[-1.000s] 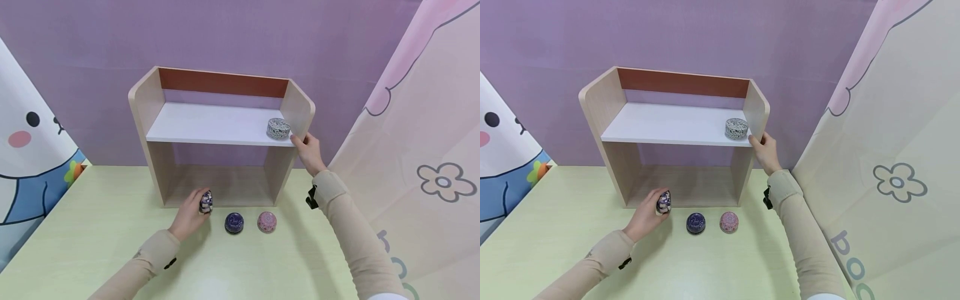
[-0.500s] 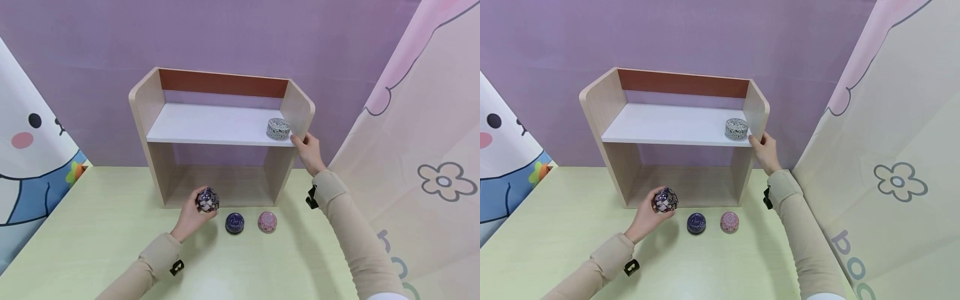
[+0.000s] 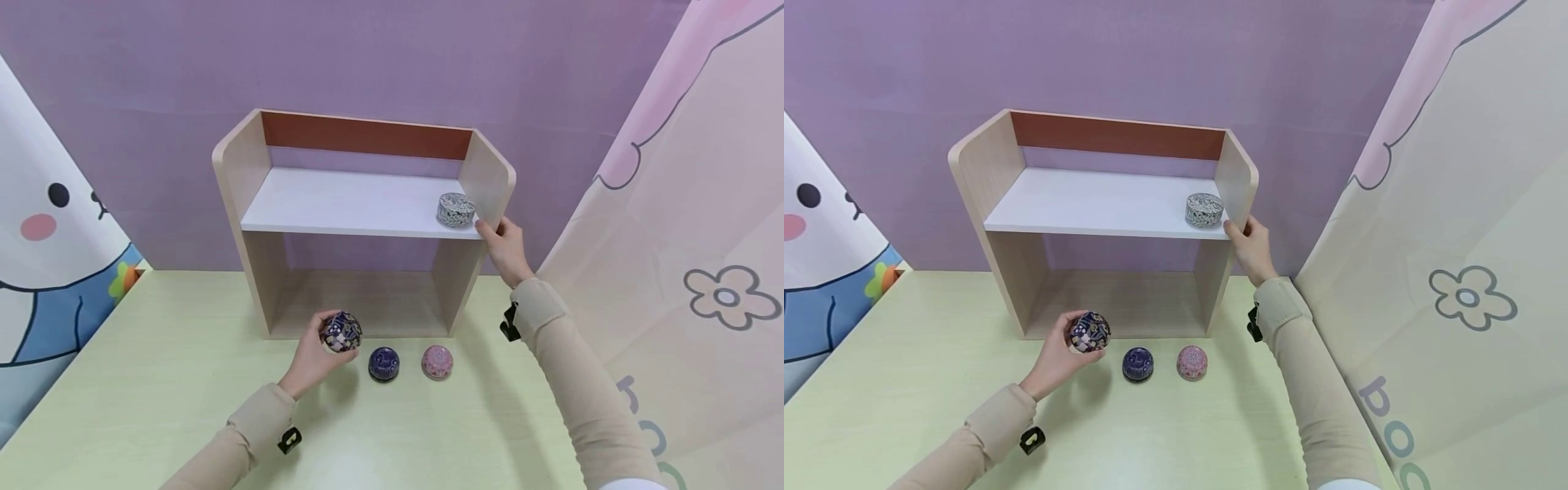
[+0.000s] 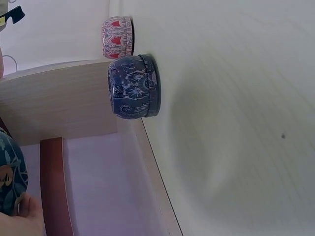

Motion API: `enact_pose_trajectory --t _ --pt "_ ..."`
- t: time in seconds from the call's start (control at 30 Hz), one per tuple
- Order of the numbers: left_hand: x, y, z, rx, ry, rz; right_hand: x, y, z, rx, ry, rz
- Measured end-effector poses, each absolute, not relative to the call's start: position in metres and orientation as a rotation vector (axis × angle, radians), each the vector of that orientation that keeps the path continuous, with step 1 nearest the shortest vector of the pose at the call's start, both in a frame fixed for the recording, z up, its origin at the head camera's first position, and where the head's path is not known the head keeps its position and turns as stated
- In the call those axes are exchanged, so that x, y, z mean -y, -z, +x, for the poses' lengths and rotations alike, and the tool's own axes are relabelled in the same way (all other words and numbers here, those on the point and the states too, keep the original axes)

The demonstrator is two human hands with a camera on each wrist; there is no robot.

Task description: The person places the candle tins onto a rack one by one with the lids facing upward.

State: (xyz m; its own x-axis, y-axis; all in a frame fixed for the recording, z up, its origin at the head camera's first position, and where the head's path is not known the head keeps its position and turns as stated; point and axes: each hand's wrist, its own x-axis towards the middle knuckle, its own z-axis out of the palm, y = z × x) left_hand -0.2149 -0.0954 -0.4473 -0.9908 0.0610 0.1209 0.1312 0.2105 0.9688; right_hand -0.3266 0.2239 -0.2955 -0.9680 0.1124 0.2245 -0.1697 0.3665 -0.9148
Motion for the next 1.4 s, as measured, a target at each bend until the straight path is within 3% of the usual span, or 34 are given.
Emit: enact_pose_trajectory --t 1.4 --pt "0.096 0.436 -0.218 2.54 1.826 -0.217 -0.223 0.295 -0.327 2.37 -1.629 0.044"
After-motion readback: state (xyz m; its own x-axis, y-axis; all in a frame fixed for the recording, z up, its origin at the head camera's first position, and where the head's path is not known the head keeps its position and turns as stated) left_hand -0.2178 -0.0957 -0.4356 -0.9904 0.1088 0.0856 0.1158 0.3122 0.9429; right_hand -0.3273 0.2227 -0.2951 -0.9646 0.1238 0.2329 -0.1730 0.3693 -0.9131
